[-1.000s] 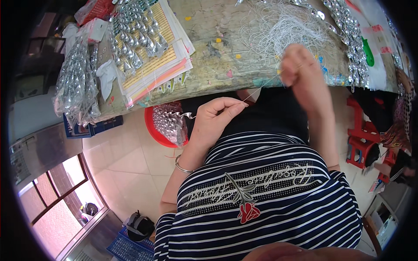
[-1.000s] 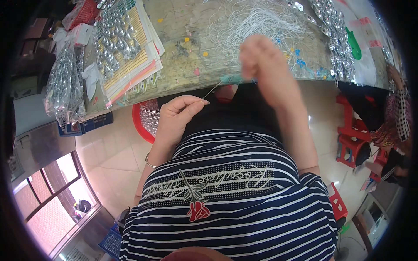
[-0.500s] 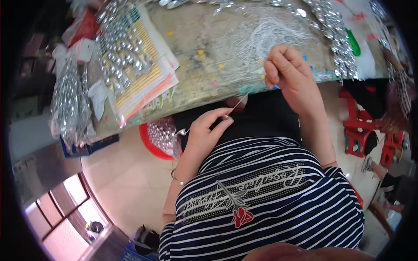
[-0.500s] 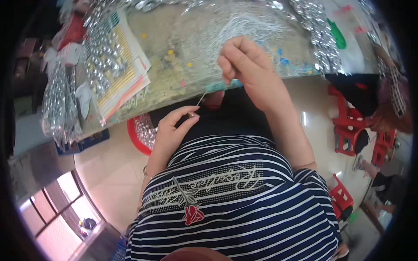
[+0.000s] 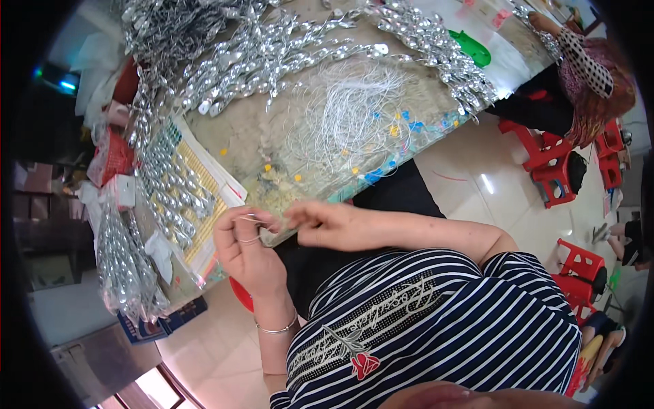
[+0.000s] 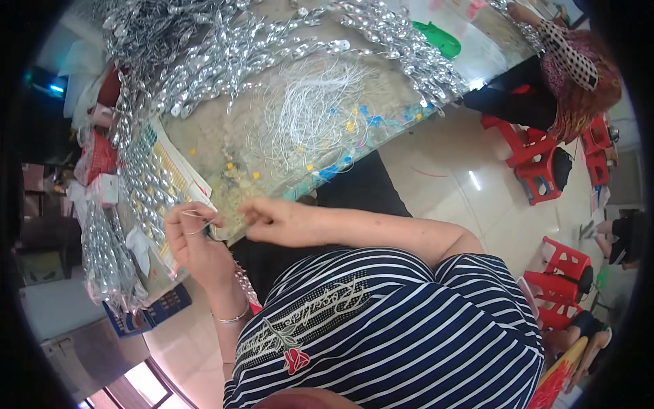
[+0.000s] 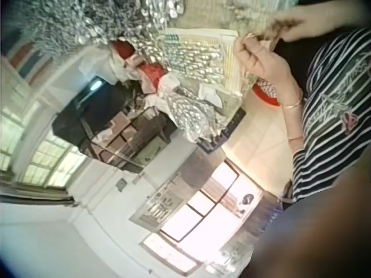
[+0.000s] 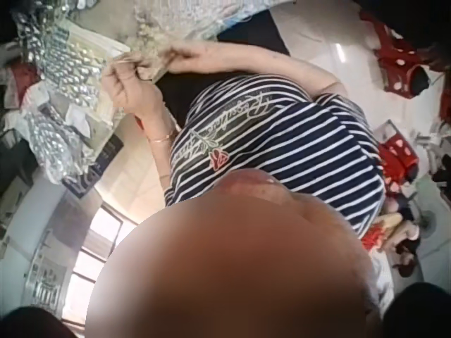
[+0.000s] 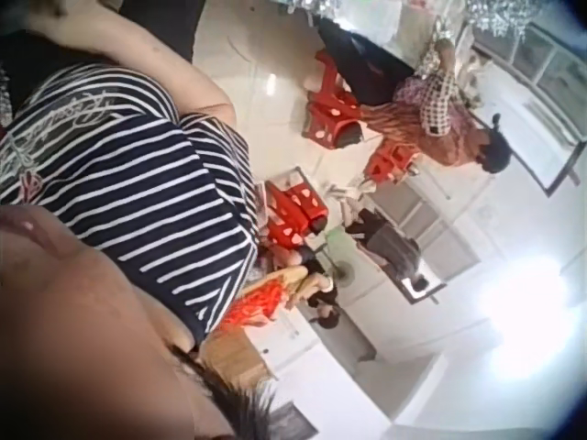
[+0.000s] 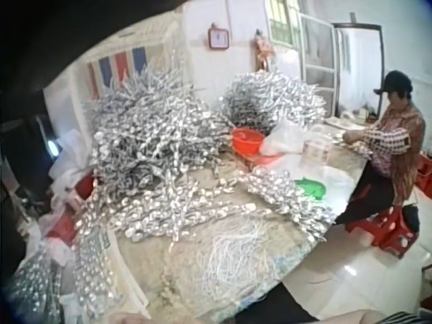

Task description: Packaging silver tinsel decorations into plastic bags.

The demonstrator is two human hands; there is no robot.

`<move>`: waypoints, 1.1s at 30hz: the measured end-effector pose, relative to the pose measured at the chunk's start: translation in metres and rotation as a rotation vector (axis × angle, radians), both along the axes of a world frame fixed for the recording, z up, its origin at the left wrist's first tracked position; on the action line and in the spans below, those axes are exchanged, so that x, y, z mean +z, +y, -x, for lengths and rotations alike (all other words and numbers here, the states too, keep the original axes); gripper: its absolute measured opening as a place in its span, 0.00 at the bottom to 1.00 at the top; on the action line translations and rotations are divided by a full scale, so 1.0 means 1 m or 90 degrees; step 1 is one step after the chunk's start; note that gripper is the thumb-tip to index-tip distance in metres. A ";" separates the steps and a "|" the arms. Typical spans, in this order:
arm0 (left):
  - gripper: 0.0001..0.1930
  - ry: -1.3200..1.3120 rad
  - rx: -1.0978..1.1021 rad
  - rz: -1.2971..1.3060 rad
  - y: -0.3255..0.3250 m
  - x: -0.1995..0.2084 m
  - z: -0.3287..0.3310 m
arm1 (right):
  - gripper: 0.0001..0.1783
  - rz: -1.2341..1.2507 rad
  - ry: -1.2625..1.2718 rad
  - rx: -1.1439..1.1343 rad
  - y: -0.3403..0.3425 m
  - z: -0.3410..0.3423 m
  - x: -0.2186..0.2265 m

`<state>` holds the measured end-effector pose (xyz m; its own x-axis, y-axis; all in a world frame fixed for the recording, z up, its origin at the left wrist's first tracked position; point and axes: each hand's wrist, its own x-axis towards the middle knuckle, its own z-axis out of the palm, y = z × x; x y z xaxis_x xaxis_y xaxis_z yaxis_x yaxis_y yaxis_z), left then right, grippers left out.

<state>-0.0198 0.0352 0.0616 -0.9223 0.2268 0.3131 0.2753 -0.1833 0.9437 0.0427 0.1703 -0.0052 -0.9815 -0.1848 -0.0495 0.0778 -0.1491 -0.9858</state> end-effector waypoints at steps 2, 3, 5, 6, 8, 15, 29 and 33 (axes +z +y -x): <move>0.09 0.025 0.014 -0.051 0.007 0.021 0.008 | 0.39 -0.104 0.037 0.028 -0.006 -0.004 0.009; 0.10 0.042 0.033 -0.099 0.010 0.030 0.012 | 0.39 -0.131 0.051 0.046 -0.005 -0.003 0.013; 0.12 0.081 0.011 -0.119 0.015 0.041 0.018 | 0.34 -0.176 0.238 -0.024 -0.008 0.001 0.007; 0.11 0.048 -0.024 -0.192 0.016 0.045 0.020 | 0.34 -0.179 0.245 -0.030 -0.005 0.002 0.007; 0.11 0.011 -0.067 -0.273 0.021 0.050 0.021 | 0.21 -0.234 0.193 0.013 0.002 0.003 0.011; 0.18 0.030 0.056 -0.204 0.022 0.029 0.028 | 0.11 -0.165 -0.021 -0.068 0.057 -0.022 0.041; 0.11 -0.317 -0.053 0.118 -0.040 -0.085 -0.030 | 0.21 -0.757 -0.052 -0.683 0.361 0.010 0.048; 0.11 -0.336 -0.059 0.158 -0.054 -0.088 -0.042 | 0.34 -0.811 -0.261 -0.650 0.370 0.026 0.036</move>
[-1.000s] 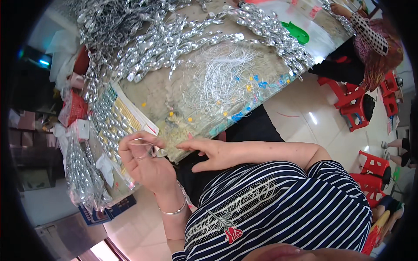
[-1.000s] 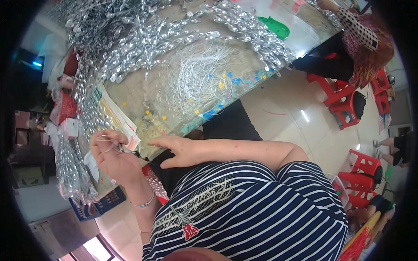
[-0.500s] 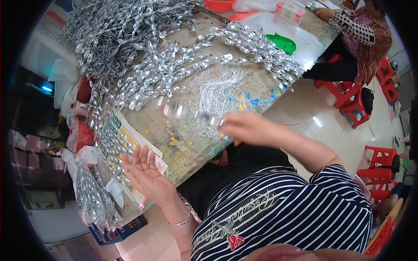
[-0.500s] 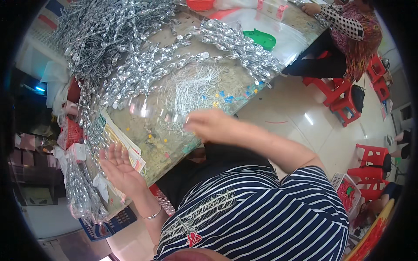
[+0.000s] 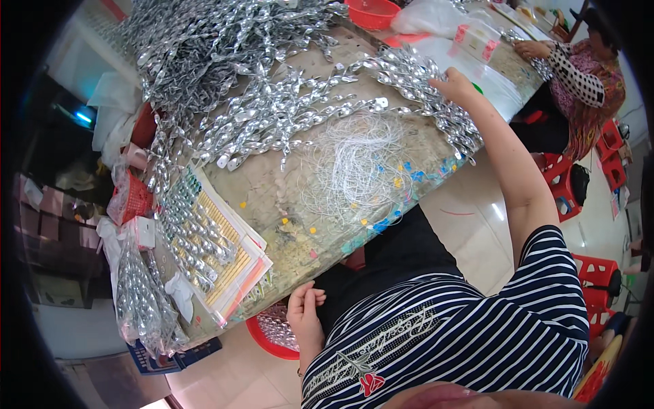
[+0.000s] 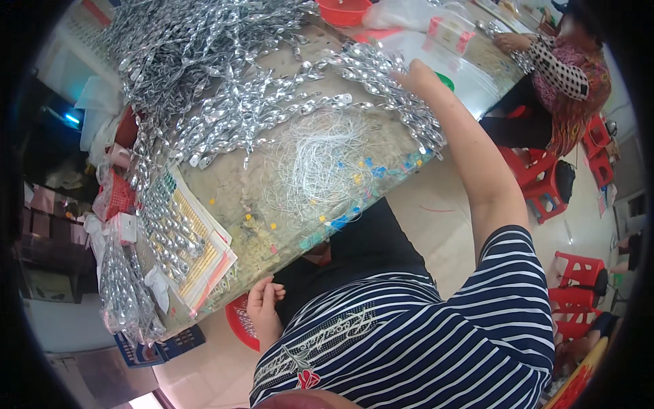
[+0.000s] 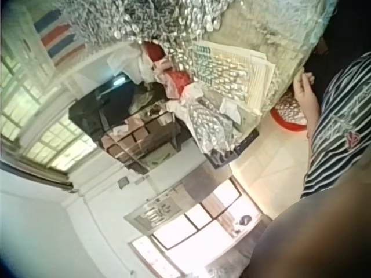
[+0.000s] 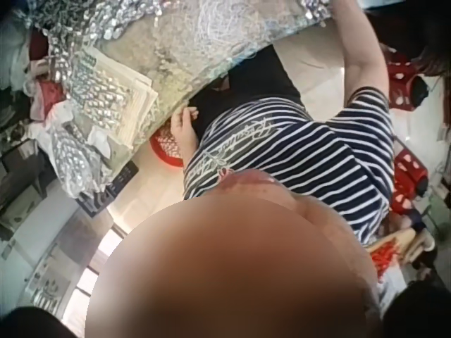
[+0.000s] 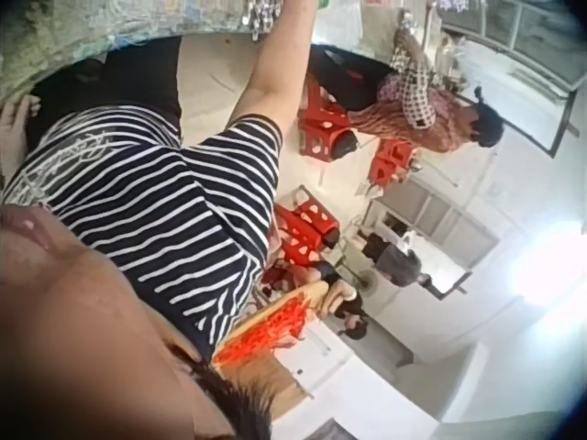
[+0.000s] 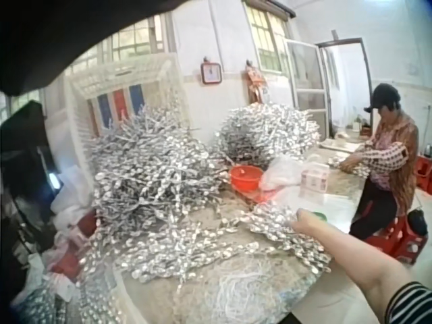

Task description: Packaging silver tinsel decorations into plastic bags.

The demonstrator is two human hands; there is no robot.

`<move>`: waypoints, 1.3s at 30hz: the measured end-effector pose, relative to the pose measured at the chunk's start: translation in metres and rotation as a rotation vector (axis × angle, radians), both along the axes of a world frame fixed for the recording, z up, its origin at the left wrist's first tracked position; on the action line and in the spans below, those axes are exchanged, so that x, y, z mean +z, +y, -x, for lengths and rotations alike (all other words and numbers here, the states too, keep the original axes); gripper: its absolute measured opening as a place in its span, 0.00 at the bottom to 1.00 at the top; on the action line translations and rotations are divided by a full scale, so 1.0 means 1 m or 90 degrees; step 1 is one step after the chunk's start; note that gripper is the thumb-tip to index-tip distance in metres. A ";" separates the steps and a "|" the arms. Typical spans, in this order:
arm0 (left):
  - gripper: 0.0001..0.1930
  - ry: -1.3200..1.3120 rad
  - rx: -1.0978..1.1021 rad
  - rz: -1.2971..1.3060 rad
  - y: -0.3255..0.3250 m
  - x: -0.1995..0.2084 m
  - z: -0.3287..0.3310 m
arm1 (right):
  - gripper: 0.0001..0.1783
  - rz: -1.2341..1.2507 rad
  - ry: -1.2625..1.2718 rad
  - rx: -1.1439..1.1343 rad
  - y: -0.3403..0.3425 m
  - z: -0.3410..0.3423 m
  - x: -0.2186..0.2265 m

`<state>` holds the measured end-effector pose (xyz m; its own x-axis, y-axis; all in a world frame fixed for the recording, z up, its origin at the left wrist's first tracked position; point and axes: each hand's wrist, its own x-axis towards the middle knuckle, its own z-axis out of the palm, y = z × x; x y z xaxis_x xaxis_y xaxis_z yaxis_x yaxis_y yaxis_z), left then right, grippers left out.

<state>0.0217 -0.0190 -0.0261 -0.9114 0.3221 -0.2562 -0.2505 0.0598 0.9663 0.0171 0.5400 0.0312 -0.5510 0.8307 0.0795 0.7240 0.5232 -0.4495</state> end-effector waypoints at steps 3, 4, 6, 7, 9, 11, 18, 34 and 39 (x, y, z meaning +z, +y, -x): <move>0.10 -0.023 0.006 0.013 -0.010 -0.006 -0.003 | 0.37 0.084 0.044 0.013 -0.008 0.002 0.002; 0.10 -0.024 0.014 0.014 -0.012 -0.007 -0.003 | 0.36 0.138 0.077 0.011 -0.009 0.003 0.004; 0.10 -0.037 0.008 0.002 -0.011 -0.010 -0.002 | 0.35 0.158 0.083 -0.004 0.015 -0.007 -0.007; 0.10 -0.039 0.009 0.001 -0.011 -0.010 -0.002 | 0.33 0.085 0.088 0.031 0.023 -0.012 -0.011; 0.10 -0.054 0.001 0.015 -0.010 -0.009 -0.001 | 0.32 0.012 0.091 0.067 0.031 -0.018 -0.014; 0.10 -0.062 -0.009 0.014 -0.007 -0.010 0.000 | 0.28 -0.109 0.185 0.064 0.037 -0.022 -0.016; 0.10 -0.094 -0.052 0.046 -0.004 -0.010 -0.002 | 0.25 0.015 0.042 0.182 -0.009 -0.022 0.010; 0.12 -0.069 -0.097 0.032 -0.014 -0.021 -0.003 | 0.20 -0.191 0.063 0.277 -0.001 -0.013 -0.025; 0.11 -0.083 -0.104 0.017 -0.014 -0.033 0.001 | 0.28 -0.244 -0.005 0.285 -0.001 -0.018 -0.020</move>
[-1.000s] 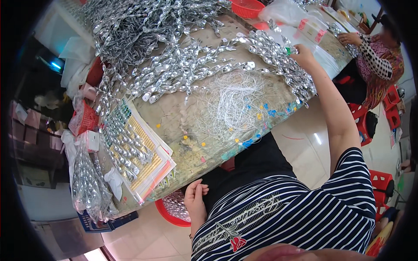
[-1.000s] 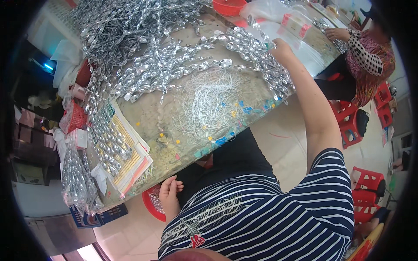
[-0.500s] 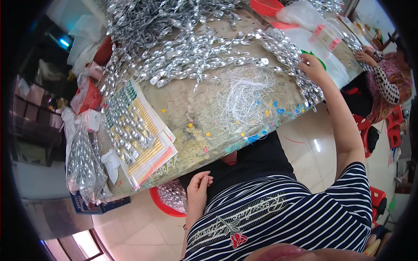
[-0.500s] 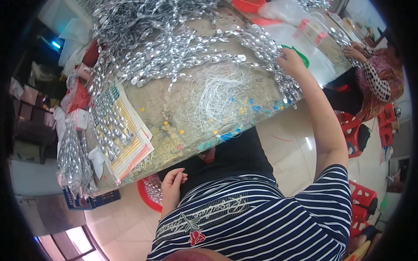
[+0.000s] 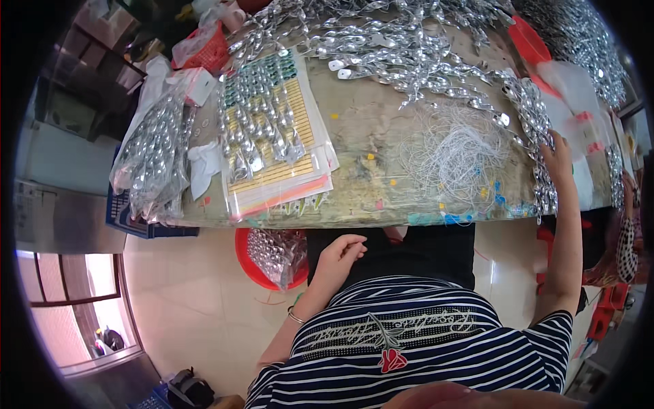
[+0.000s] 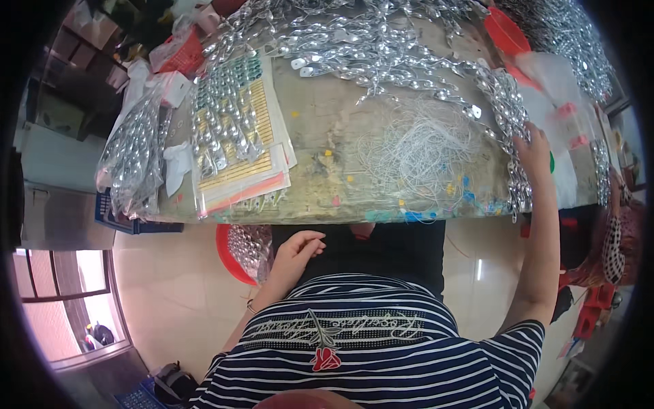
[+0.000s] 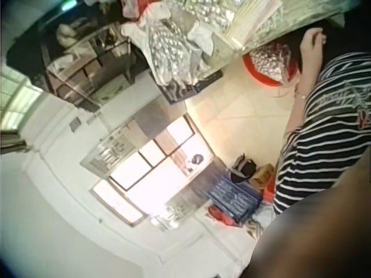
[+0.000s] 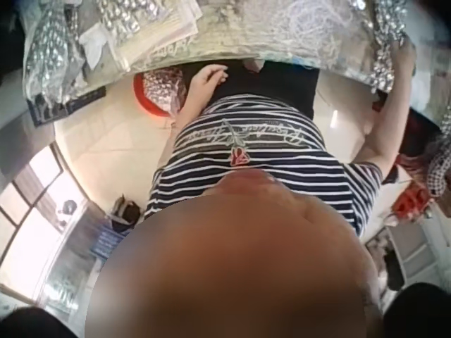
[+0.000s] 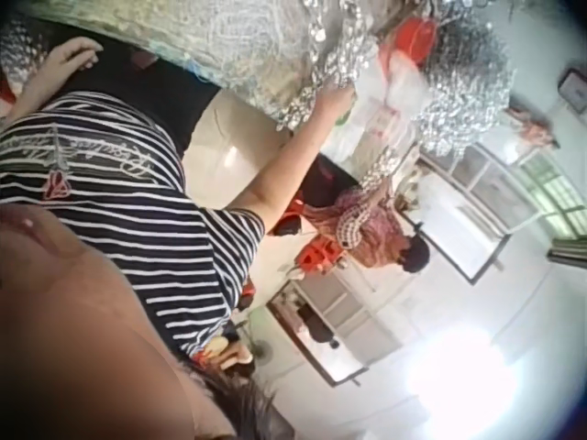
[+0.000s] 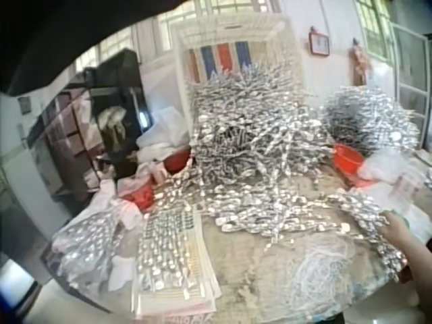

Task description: Packaging silver tinsel decorations into plastic bags.

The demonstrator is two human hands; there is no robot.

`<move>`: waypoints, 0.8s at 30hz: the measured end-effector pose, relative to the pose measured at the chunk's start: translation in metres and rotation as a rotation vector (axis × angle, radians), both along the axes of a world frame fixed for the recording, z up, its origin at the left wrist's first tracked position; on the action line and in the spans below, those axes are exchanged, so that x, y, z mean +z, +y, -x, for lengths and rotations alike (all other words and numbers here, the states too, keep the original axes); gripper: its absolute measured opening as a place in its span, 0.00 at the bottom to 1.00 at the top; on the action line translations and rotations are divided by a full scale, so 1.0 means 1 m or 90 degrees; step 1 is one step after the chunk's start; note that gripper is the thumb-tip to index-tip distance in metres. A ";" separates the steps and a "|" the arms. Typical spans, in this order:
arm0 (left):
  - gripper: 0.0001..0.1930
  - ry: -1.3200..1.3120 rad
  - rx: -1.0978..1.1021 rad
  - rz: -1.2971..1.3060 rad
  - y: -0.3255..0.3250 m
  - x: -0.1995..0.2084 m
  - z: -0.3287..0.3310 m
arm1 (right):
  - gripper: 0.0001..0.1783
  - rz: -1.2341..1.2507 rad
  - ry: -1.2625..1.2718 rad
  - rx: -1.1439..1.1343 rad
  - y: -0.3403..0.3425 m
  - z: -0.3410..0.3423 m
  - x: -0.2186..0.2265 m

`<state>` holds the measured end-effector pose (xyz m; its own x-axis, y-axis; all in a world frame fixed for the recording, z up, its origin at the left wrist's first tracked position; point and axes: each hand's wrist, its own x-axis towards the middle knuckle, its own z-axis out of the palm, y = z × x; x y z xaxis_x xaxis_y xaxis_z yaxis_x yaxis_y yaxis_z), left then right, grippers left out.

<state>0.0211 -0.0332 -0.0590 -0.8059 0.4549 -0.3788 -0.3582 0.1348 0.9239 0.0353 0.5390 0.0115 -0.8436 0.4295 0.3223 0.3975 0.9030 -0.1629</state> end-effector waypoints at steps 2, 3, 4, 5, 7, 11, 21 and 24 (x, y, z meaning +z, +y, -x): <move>0.11 -0.003 -0.002 0.011 0.000 0.003 0.002 | 0.31 -0.051 -0.040 -0.030 -0.001 0.008 -0.002; 0.11 -0.003 0.007 0.027 -0.001 0.005 0.002 | 0.33 -0.025 -0.057 -0.031 -0.017 0.014 0.006; 0.11 0.001 0.011 0.040 -0.003 0.003 0.002 | 0.36 -0.001 -0.073 -0.041 -0.037 0.020 0.015; 0.11 -0.010 0.019 0.039 -0.004 0.002 0.002 | 0.40 -0.004 -0.034 -0.064 -0.044 0.023 0.011; 0.11 -0.020 0.029 0.040 -0.009 0.000 0.002 | 0.42 0.076 -0.078 -0.087 -0.063 0.032 0.024; 0.11 -0.039 0.018 0.041 -0.001 0.006 0.004 | 0.41 -0.015 -0.064 -0.131 -0.054 0.018 0.010; 0.11 -0.034 0.010 0.084 0.005 0.006 0.004 | 0.22 0.140 -0.068 -0.116 -0.025 -0.009 0.004; 0.11 -0.033 0.010 0.072 0.006 0.003 0.003 | 0.20 0.134 -0.058 -0.088 -0.028 -0.016 0.006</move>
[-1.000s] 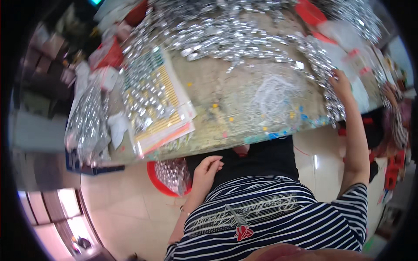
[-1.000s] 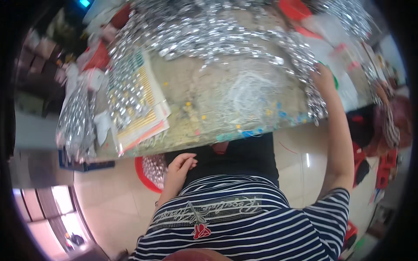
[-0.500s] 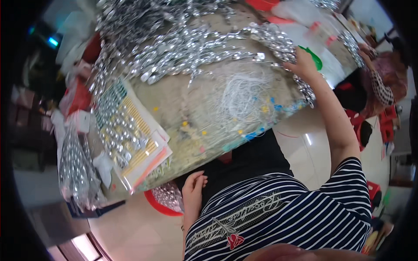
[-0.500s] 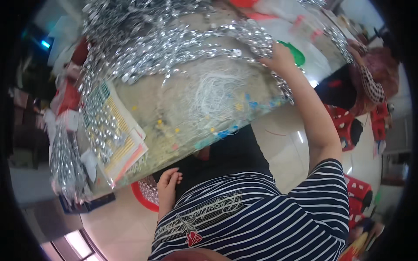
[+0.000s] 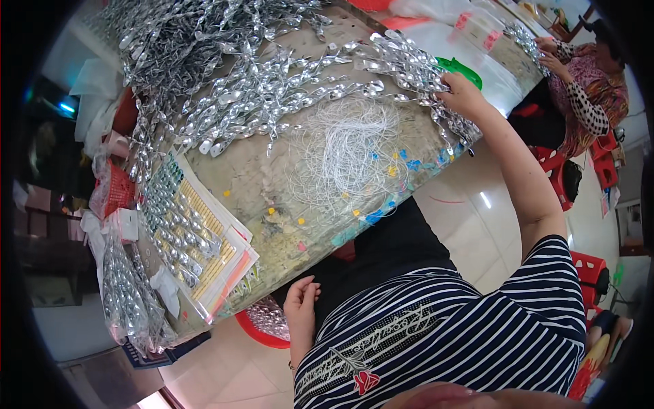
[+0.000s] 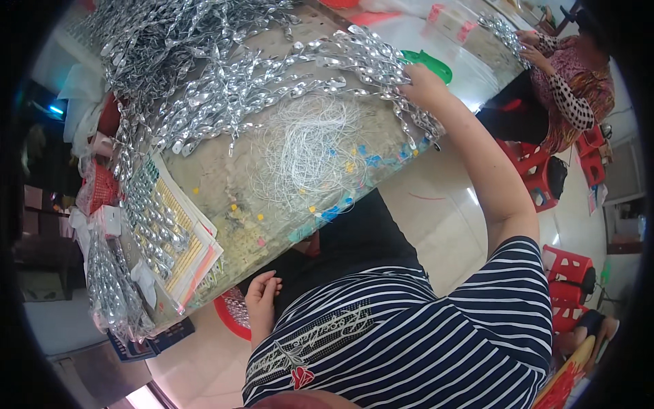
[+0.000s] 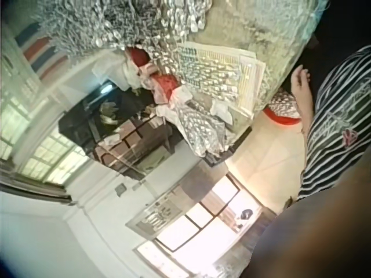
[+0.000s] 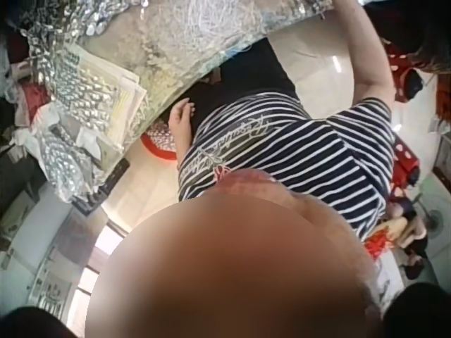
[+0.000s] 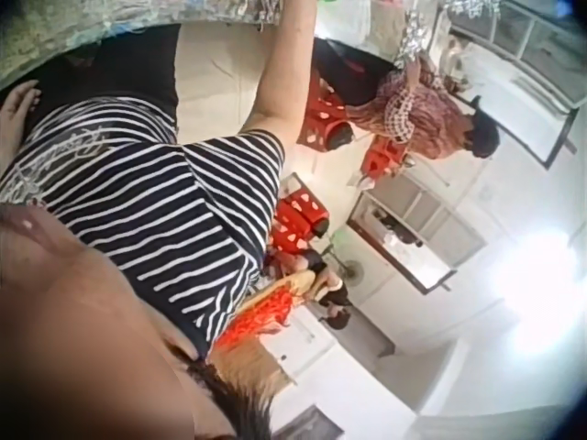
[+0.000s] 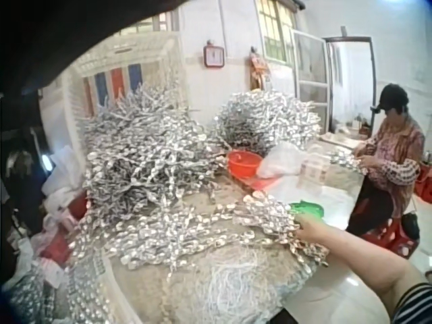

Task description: Packaging silver tinsel decorations into plastic bags.

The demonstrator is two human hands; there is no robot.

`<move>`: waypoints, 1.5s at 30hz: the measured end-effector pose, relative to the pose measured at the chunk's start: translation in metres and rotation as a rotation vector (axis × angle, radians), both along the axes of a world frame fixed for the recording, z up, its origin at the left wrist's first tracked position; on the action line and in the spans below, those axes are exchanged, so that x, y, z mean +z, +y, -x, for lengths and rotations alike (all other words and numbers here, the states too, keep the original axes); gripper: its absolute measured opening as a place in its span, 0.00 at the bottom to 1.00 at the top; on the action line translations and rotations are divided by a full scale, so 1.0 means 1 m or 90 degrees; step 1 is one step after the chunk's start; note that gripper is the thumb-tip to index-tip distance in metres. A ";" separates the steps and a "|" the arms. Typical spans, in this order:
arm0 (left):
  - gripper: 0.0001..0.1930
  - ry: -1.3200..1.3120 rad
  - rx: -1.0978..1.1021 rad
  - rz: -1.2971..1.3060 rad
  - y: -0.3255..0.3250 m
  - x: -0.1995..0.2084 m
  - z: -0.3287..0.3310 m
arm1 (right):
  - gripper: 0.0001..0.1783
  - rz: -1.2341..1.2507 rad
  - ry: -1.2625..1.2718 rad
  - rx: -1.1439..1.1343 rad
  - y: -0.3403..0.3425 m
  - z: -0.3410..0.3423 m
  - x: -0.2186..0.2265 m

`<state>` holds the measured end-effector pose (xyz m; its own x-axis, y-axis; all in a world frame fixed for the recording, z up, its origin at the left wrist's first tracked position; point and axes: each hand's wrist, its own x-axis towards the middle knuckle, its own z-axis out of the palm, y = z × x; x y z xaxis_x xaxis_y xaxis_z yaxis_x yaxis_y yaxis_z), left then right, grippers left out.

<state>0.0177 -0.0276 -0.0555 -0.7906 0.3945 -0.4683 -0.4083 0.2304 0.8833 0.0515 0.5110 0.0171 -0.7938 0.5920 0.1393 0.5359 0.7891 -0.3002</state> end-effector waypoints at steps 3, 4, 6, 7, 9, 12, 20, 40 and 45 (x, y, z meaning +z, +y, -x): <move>0.11 0.007 -0.003 0.013 0.003 0.001 0.000 | 0.18 -0.039 0.029 0.025 -0.009 -0.005 -0.004; 0.11 0.010 -0.006 0.018 0.003 0.000 0.000 | 0.18 -0.036 0.036 0.042 -0.015 -0.009 -0.005; 0.11 0.014 -0.010 0.023 0.005 0.000 0.001 | 0.25 -0.013 0.006 0.067 -0.026 -0.012 -0.003; 0.11 0.020 -0.017 0.028 0.006 0.001 0.001 | 0.25 -0.013 0.007 0.064 -0.031 -0.014 -0.008; 0.11 0.026 -0.028 0.034 0.007 0.003 0.001 | 0.36 -0.166 0.101 0.080 -0.050 -0.017 -0.016; 0.11 0.035 -0.042 0.049 0.008 0.004 0.001 | 0.43 -0.130 0.011 0.025 -0.069 -0.015 -0.011; 0.11 0.036 -0.047 0.053 0.004 0.002 0.000 | 0.33 -0.121 0.062 0.062 -0.077 -0.012 -0.025; 0.12 0.009 -0.030 0.017 0.001 -0.001 0.003 | 0.33 0.143 0.101 0.034 -0.061 -0.013 0.015; 0.12 0.006 -0.020 0.011 0.001 -0.003 0.004 | 0.31 0.187 0.092 0.046 -0.060 -0.012 0.036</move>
<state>0.0133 -0.0266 -0.0582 -0.7820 0.4115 -0.4681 -0.3929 0.2575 0.8828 0.0631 0.4508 0.0534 -0.8202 0.5658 0.0849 0.4166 0.6923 -0.5891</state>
